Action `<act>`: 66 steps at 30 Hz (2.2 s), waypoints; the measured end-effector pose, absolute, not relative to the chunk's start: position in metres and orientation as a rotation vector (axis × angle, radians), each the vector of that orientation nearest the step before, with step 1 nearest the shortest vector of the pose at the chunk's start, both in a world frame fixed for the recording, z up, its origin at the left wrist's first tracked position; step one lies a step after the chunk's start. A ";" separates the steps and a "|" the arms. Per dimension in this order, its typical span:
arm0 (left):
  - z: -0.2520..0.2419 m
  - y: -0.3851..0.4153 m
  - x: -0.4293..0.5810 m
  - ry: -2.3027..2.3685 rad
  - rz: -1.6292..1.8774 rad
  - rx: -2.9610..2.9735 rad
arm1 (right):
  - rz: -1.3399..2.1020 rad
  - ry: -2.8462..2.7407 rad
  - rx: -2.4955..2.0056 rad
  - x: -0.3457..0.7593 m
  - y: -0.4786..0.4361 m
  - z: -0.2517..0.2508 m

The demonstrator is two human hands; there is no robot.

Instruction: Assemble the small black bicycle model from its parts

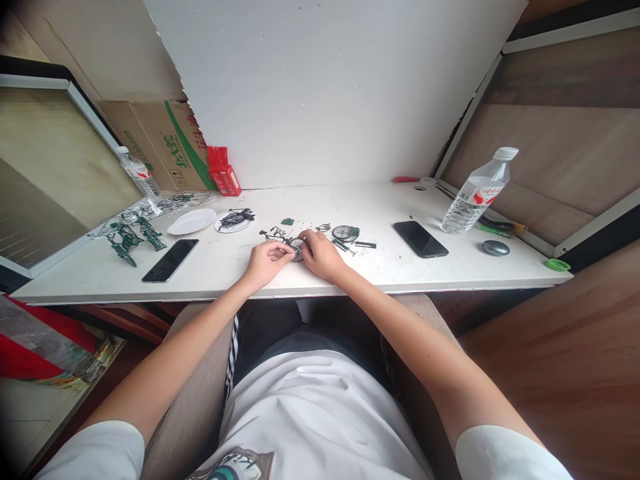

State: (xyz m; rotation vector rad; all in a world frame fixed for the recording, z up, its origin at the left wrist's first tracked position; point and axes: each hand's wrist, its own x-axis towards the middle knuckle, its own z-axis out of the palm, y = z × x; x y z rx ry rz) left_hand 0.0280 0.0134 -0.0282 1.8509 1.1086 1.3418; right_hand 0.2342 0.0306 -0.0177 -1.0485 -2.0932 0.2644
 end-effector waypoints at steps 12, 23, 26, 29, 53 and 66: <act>-0.027 0.013 0.029 1.117 1.341 1.850 | 0.265 -2.092 -1.048 0.234 0.030 -0.018; -0.026 0.013 0.029 1.113 1.344 1.845 | 0.265 -2.094 -1.048 0.234 0.031 -0.018; -0.027 0.013 0.029 1.110 1.346 1.843 | 0.264 -2.094 -1.045 0.234 0.031 -0.019; -0.028 0.012 0.029 1.107 1.348 1.848 | 0.265 -2.095 -1.048 0.234 0.031 -0.019; -0.027 0.013 0.028 1.097 1.340 1.860 | 0.285 -2.096 -1.044 0.234 0.031 -0.018; -0.025 0.011 0.029 1.105 1.328 1.847 | 0.294 -2.098 -1.047 0.234 0.030 -0.017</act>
